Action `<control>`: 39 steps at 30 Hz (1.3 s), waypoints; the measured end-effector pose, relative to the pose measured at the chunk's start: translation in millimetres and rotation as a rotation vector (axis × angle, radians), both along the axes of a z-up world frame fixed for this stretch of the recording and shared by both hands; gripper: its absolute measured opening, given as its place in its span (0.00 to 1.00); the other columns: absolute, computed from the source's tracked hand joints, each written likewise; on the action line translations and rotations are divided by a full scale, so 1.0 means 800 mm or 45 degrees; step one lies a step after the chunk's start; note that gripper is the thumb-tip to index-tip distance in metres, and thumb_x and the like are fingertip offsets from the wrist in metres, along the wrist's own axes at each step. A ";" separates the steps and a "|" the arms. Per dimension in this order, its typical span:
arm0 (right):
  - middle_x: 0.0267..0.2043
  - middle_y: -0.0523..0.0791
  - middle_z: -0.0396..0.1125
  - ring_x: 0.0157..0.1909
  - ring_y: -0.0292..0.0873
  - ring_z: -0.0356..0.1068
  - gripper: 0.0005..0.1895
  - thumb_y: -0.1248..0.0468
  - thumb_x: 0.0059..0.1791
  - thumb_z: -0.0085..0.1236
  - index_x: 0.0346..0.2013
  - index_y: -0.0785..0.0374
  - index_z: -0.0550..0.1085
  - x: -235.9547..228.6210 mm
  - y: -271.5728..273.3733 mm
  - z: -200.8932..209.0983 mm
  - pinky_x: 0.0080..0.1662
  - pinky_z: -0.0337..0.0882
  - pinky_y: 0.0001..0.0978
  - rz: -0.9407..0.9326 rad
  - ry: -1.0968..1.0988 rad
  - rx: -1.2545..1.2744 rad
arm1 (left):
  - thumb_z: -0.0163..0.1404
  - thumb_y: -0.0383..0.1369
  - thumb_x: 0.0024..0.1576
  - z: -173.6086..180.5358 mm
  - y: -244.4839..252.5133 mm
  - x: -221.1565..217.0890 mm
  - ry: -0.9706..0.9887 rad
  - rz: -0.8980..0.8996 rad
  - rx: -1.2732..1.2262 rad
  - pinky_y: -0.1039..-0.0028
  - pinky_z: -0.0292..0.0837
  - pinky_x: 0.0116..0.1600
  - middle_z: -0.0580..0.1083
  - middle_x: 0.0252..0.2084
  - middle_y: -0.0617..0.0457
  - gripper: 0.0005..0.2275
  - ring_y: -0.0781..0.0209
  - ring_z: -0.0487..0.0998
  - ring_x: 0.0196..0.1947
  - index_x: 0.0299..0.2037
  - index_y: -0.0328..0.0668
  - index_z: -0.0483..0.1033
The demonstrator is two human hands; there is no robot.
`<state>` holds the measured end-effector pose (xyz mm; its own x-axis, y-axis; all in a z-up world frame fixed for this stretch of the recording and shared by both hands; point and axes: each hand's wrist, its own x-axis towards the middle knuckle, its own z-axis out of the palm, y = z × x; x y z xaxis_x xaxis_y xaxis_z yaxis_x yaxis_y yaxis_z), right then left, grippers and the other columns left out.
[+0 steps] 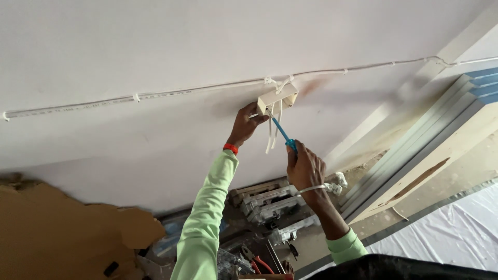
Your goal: The person mounts a white electrical switch box on a wall, holding it in place while driving screws with a screwdriver. They retrieve the box and fasteners from a tool tray, use a hammer on the wall, and handle pliers and wires while securing the box to the wall.
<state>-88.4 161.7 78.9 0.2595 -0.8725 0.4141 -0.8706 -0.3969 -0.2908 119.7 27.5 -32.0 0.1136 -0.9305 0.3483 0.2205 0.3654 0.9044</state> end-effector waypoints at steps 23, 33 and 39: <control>0.16 0.50 0.67 0.18 0.47 0.67 0.20 0.49 0.53 0.52 0.51 0.57 0.79 -0.011 -0.018 0.026 0.27 0.66 0.41 -0.176 0.230 0.228 | 0.61 0.45 0.55 -0.035 -0.010 -0.034 -0.019 0.136 -0.111 0.58 0.73 0.62 0.79 0.57 0.49 0.30 0.53 0.79 0.58 0.67 0.45 0.70; 0.17 0.45 0.65 0.21 0.36 0.62 0.22 0.52 0.54 0.51 0.54 0.64 0.77 -0.038 -0.016 -0.010 0.27 0.64 0.32 -0.165 0.071 0.281 | 0.63 0.38 0.53 -0.029 -0.012 -0.018 0.033 -0.015 -0.207 0.69 0.80 0.52 0.83 0.43 0.51 0.28 0.58 0.85 0.44 0.65 0.45 0.73; 0.19 0.44 0.65 0.23 0.34 0.61 0.20 0.54 0.55 0.51 0.53 0.66 0.76 -0.055 -0.021 -0.027 0.28 0.63 0.30 -0.134 -0.036 0.278 | 0.62 0.39 0.54 -0.032 -0.014 -0.021 0.026 -0.047 -0.242 0.71 0.81 0.50 0.83 0.44 0.55 0.29 0.61 0.85 0.42 0.67 0.50 0.70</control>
<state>-132.1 145.2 57.4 0.1535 -0.9638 0.2181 -0.8941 -0.2294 -0.3845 102.6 16.0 -57.7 0.0894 -0.8519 0.5160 0.2541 0.5204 0.8152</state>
